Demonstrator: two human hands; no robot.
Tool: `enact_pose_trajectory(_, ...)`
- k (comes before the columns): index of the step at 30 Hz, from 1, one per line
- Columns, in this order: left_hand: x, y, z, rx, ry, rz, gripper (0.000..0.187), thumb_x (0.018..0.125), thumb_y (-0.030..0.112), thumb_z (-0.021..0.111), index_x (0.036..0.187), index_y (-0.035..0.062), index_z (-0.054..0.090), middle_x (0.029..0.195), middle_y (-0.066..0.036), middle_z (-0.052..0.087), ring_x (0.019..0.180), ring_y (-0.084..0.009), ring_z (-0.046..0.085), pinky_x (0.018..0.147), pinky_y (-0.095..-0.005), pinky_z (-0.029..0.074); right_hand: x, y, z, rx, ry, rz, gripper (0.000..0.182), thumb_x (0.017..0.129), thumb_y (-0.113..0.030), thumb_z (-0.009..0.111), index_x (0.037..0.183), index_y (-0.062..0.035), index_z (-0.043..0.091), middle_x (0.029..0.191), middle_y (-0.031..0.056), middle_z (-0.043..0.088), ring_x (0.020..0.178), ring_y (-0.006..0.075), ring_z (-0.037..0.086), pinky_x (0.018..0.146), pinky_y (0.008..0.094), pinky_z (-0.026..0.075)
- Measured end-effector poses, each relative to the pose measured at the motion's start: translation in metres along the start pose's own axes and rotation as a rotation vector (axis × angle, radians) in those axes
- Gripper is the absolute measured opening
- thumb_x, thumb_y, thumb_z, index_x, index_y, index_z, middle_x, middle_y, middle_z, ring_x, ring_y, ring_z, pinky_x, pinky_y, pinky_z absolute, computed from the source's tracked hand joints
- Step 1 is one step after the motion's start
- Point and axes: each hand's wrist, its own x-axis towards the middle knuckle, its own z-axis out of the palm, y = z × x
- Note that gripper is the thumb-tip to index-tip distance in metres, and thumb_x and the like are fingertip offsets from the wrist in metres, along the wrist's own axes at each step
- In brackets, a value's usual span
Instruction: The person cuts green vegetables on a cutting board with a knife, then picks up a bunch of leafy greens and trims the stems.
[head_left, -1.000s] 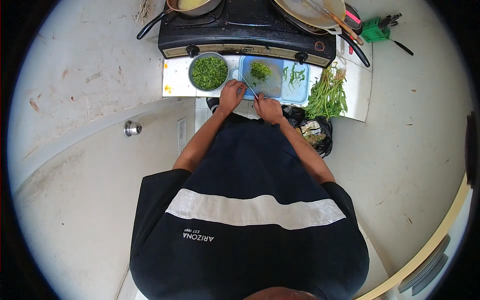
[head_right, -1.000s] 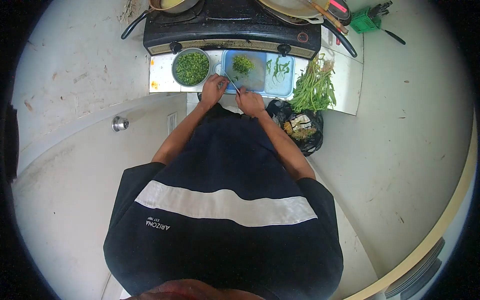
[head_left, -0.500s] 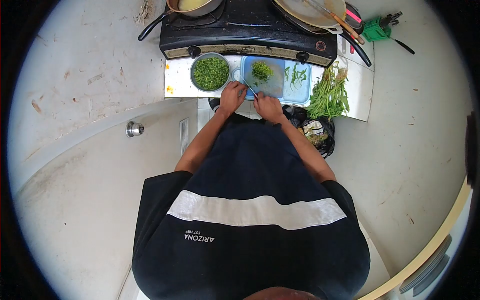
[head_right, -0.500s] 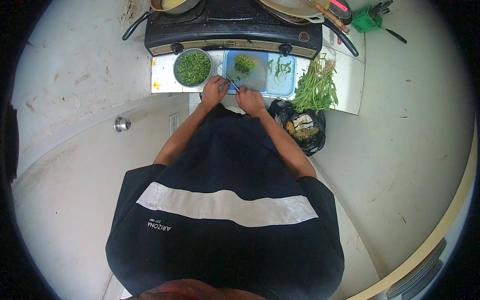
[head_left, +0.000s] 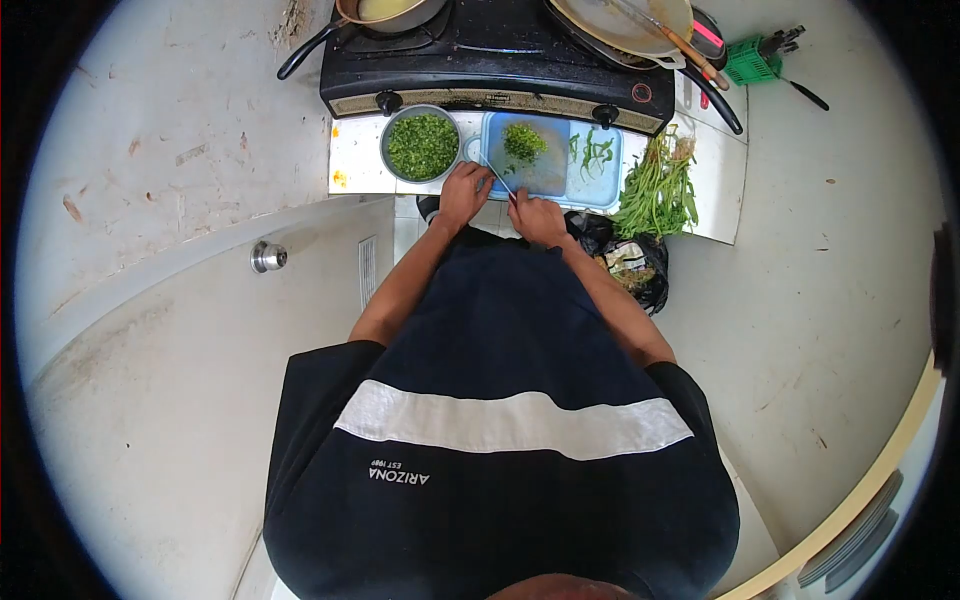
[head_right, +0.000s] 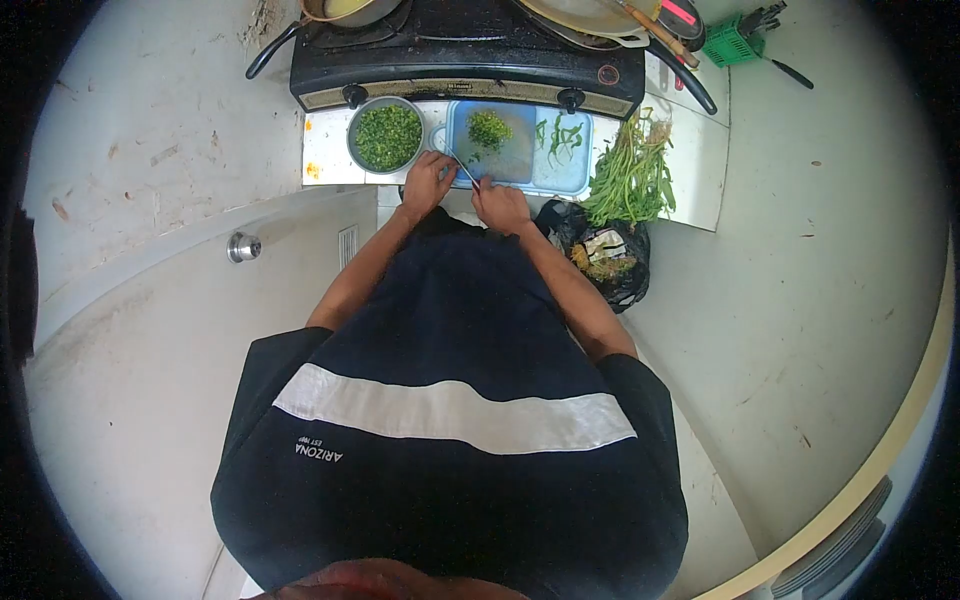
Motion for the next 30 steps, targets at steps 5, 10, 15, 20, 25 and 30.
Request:
enact_pose_trajectory(5,0.0,-0.001,0.001,-0.001,0.006,0.009,0.009,0.087,0.013,0.074,0.093,0.0052,0.074,0.093,-0.011,0.068,0.092,-0.0334,0.063,0.083,-0.0447,0.053,0.008,-0.003,0.002,0.012,-0.055,0.028,0.036,0.104,-0.032,0.051,0.101,0.0026,0.058,0.07,0.0234,0.071,0.066,0.0413,0.073,0.064,0.0531,0.058)
enact_pose_trajectory(10,-0.002,0.0,0.001,0.006,-0.011,-0.015,0.01,0.087,0.012,0.074,0.094,0.0051,0.073,0.094,-0.01,0.068,0.094,-0.0333,0.063,0.084,-0.045,0.053,0.011,-0.003,0.0,0.001,-0.053,0.014,0.035,0.104,-0.031,0.05,0.103,0.0028,0.057,0.072,0.0234,0.072,0.068,0.0412,0.073,0.064,0.053,0.058)
enact_pose_trajectory(15,-0.001,0.0,0.001,-0.009,0.007,0.017,0.009,0.089,0.013,0.073,0.095,0.0061,0.072,0.092,-0.01,0.067,0.092,-0.0329,0.062,0.084,-0.0448,0.053,0.0,0.004,-0.007,-0.019,-0.011,0.019,0.034,0.104,-0.033,0.054,0.099,0.0002,0.058,0.067,0.0214,0.07,0.063,0.0395,0.072,0.06,0.0506,0.059)
enact_pose_trajectory(20,0.0,0.0,0.0,-0.007,-0.018,0.017,0.008,0.09,0.013,0.072,0.095,0.0065,0.072,0.093,-0.01,0.067,0.093,-0.0327,0.062,0.085,-0.0445,0.052,0.002,0.012,-0.007,-0.014,0.051,0.099,0.035,0.104,-0.035,0.054,0.101,-0.001,0.059,0.068,0.0217,0.07,0.064,0.0416,0.072,0.06,0.0521,0.058)
enact_pose_trajectory(25,0.009,0.004,0.002,0.014,-0.023,0.027,0.008,0.09,0.013,0.071,0.095,0.0067,0.071,0.093,-0.009,0.067,0.093,-0.0327,0.062,0.085,-0.0447,0.052,0.004,0.011,-0.011,0.025,0.004,0.109,0.035,0.103,-0.033,0.052,0.102,0.0005,0.061,0.075,0.0252,0.072,0.071,0.0439,0.073,0.066,0.0535,0.058)
enact_pose_trajectory(30,0.012,0.005,0.007,-0.006,-0.015,0.001,0.008,0.09,0.013,0.071,0.095,0.0064,0.071,0.092,-0.009,0.066,0.094,-0.0328,0.062,0.085,-0.0448,0.052,-0.001,0.006,-0.011,0.039,-0.002,0.068,0.035,0.103,-0.033,0.053,0.102,0.0011,0.06,0.073,0.0255,0.071,0.071,0.0441,0.073,0.067,0.0542,0.058)
